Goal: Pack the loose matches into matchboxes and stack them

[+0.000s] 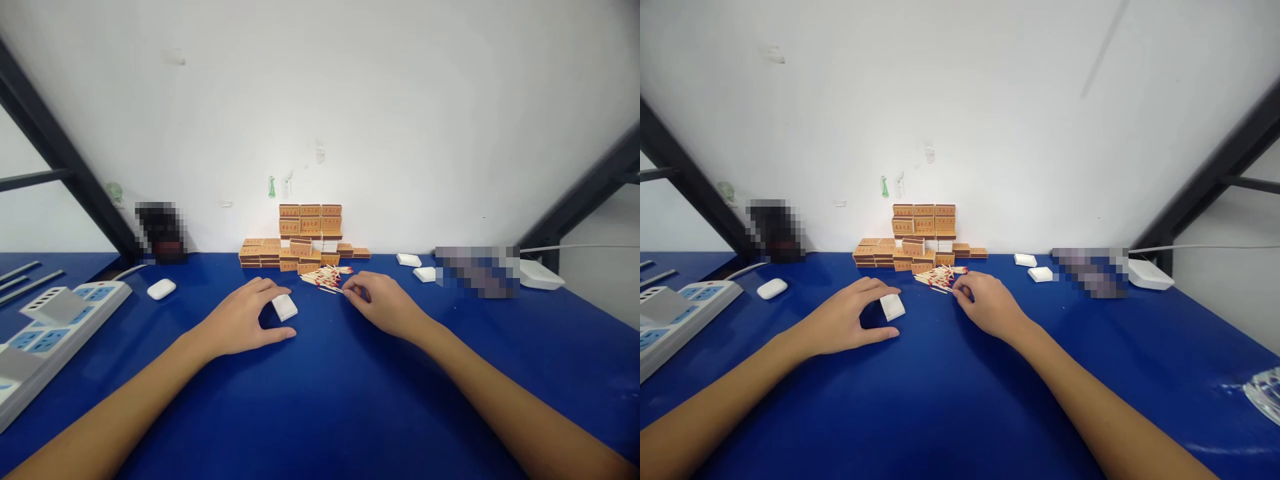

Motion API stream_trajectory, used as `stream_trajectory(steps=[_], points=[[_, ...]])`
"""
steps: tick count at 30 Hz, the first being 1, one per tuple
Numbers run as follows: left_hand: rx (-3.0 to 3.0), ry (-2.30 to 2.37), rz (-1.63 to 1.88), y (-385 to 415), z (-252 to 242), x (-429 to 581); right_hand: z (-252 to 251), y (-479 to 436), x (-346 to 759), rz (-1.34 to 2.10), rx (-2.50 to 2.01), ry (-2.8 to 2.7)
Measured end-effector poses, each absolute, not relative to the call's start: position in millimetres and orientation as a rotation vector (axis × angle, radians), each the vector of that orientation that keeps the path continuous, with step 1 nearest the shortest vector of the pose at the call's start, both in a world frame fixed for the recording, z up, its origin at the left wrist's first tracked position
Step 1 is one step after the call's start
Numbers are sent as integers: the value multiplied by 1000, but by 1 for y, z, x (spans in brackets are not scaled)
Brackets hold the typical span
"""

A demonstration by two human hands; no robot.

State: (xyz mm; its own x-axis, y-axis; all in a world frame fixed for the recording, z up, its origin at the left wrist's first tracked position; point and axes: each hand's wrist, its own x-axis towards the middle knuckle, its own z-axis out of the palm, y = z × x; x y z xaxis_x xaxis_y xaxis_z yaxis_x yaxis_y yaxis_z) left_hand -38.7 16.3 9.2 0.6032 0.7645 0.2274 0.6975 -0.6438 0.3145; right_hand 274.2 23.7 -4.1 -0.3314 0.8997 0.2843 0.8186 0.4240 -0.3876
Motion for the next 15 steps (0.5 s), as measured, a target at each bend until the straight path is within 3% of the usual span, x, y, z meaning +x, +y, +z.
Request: stream_trajectory(steps=[15], points=[[2516,1187,570,11,1,-27,-16,29,272,189,-1434,-2175]])
